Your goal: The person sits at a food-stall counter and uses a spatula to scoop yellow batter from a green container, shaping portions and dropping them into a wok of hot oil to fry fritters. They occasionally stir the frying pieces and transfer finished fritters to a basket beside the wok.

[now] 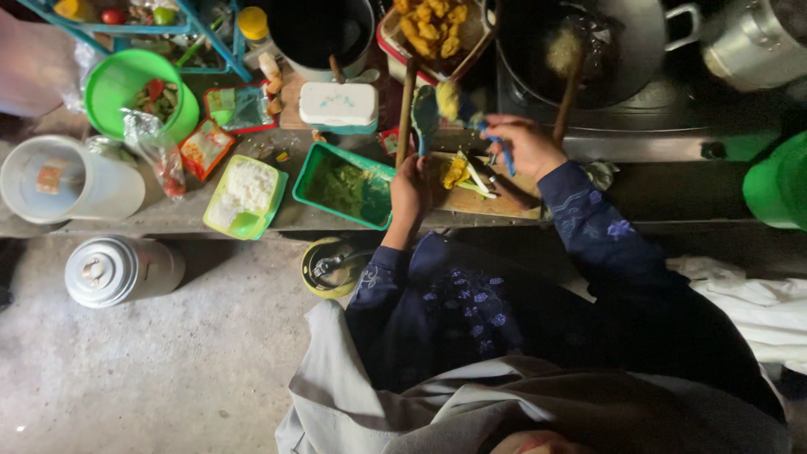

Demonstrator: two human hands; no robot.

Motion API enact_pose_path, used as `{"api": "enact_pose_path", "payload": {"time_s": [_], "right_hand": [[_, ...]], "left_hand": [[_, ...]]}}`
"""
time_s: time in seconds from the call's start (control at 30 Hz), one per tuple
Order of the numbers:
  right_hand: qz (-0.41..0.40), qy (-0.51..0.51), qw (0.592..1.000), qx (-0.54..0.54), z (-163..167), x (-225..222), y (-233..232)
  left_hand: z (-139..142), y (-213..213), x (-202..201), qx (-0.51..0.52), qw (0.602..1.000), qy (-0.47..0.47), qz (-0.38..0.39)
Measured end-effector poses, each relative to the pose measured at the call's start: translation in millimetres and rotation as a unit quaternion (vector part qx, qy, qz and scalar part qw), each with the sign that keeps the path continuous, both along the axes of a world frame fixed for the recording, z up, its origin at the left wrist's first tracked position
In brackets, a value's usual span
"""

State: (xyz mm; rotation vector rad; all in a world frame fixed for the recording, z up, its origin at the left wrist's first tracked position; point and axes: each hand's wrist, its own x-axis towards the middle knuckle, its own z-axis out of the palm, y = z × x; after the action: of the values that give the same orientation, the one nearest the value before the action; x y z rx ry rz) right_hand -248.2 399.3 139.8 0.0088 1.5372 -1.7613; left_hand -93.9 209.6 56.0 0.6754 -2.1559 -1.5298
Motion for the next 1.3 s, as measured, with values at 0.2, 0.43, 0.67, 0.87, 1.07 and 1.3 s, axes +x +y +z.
{"api": "enact_pose_path", "payload": {"time_s": [0.2, 0.43, 0.67, 0.87, 1.07, 1.3], "right_hand": [[-0.076, 0.446, 0.878, 0.153, 33, -95, 44], [0.024, 0.551, 0.611, 0.568, 41, -129, 38], [0.023, 0.531, 0.611, 0.586, 41, -147, 13], [-0.028, 0.511, 0.714, 0.479, 38, -149, 3], [-0.059, 0.526, 0.724, 0.441, 41, -143, -3], [-0.080, 0.443, 0.837, 0.310, 30, -153, -1]], "left_hand": [[4, 5, -6, -0.009, 0.999, 0.025, 0.025], [4, 7, -7, -0.002, 0.998, 0.041, 0.045], [3, 0, 4, 0.017, 0.995, -0.047, 0.083], [4, -13, 19, 0.003, 0.995, 0.026, 0.094], [-1, -34, 33, 0.053, 0.993, -0.022, 0.103], [-10, -60, 50, 0.061, 0.991, -0.036, 0.112]]}}
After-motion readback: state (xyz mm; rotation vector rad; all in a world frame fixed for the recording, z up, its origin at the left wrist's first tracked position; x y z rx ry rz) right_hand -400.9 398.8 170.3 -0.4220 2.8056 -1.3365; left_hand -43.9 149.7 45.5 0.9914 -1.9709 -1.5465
